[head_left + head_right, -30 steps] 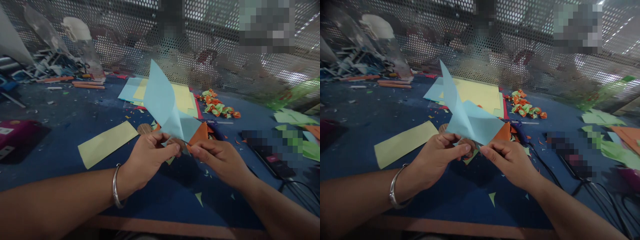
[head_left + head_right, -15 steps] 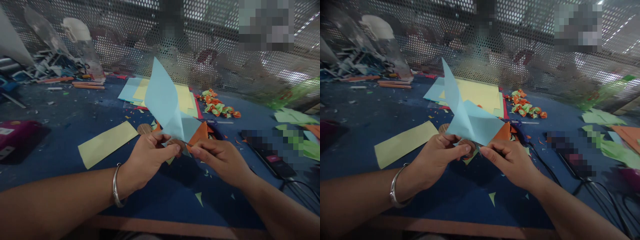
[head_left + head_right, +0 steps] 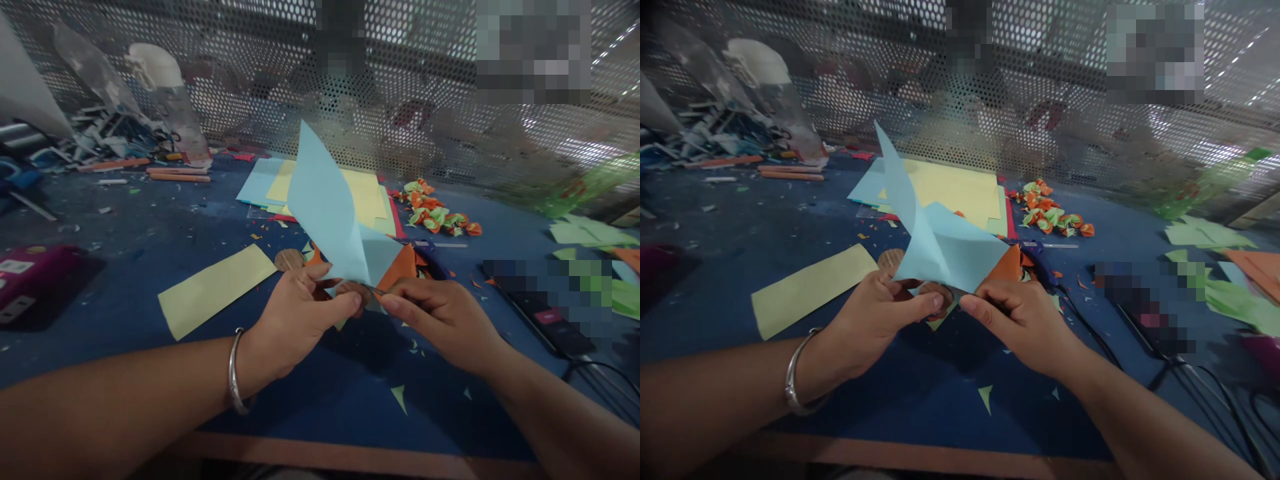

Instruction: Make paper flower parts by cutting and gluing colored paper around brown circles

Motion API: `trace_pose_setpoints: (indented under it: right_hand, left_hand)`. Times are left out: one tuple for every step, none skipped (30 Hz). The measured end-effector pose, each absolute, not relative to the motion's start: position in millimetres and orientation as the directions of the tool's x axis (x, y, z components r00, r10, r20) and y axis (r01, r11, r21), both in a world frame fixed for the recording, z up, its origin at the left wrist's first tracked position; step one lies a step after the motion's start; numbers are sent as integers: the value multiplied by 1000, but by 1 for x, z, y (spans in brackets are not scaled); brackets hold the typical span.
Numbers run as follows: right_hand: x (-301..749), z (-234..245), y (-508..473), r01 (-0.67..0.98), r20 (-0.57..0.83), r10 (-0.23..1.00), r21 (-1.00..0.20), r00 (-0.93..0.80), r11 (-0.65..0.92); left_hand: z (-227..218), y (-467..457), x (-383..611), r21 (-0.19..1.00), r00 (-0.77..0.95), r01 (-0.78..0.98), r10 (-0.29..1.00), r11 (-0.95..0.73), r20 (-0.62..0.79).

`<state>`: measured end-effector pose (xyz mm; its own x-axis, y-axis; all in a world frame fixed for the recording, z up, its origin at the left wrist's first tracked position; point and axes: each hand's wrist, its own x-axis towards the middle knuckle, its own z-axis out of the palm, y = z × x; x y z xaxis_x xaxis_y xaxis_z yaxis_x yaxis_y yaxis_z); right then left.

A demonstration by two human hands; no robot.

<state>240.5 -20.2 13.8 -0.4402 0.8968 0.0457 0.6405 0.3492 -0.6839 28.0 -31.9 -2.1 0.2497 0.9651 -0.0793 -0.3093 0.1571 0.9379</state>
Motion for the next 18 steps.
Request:
trace_pose_setpoints:
  right_hand:
    - [241,14,-20,644,49,897,-679,-439,352]
    - [241,14,-20,647,52,898,-675,-438,355]
    - [241,14,-21,648,52,897,-673,-439,357]
    - [241,14,-21,646,55,896,-673,-441,359]
    - [240,14,-21,643,57,894,-676,-444,362]
    - [240,14,-21,639,56,893,-678,-447,363]
    - [240,14,-21,637,54,891,-679,-451,364]
    - [240,14,-20,638,52,890,-679,-453,364]
    - [239,14,-20,639,52,889,-676,-455,367]
    - [239,14,-20,642,52,888,-672,-457,370]
    - [240,13,-19,644,52,886,-667,-461,374]
    - [240,13,-19,646,56,884,-662,-464,381]
    - [241,13,-19,646,60,882,-658,-467,387]
    - [241,13,-19,647,65,881,-653,-470,393]
    - [242,13,-19,649,66,879,-649,-472,398]
    - [243,13,-19,649,70,878,-645,-474,402]
    - [243,13,-19,648,75,876,-643,-476,407]
    - [243,13,-20,645,83,875,-643,-476,412]
  left_hand:
    - [-1,-32,28,937,240,-310,967,164,-90]
    - [-1,-33,28,935,231,-310,967,174,-103]
    - [-1,-33,29,933,227,-307,966,188,-120]
    - [-1,-33,29,930,228,-303,964,207,-140]
    - [-2,-33,29,928,230,-297,960,225,-159]
    - [-3,-33,29,926,234,-293,957,239,-173]
    - [-4,-33,29,924,236,-293,955,247,-180]
    - [-5,-33,29,921,237,-297,954,251,-183]
    - [-6,-33,29,919,238,-307,955,249,-179]
    - [-7,-33,29,917,241,-318,956,241,-167]
    - [-8,-33,29,916,244,-328,958,230,-153]
    - [-9,-33,29,916,247,-334,959,222,-142]
    - [-9,-33,29,917,247,-335,960,215,-135]
    - [-9,-33,29,919,246,-333,960,212,-132]
    - [-9,-32,29,919,245,-334,961,210,-131]
    - [-9,-32,29,918,245,-336,961,211,-131]
    - [-9,-32,29,918,250,-334,959,213,-132]
    - [-8,-32,29,920,256,-327,957,217,-135]
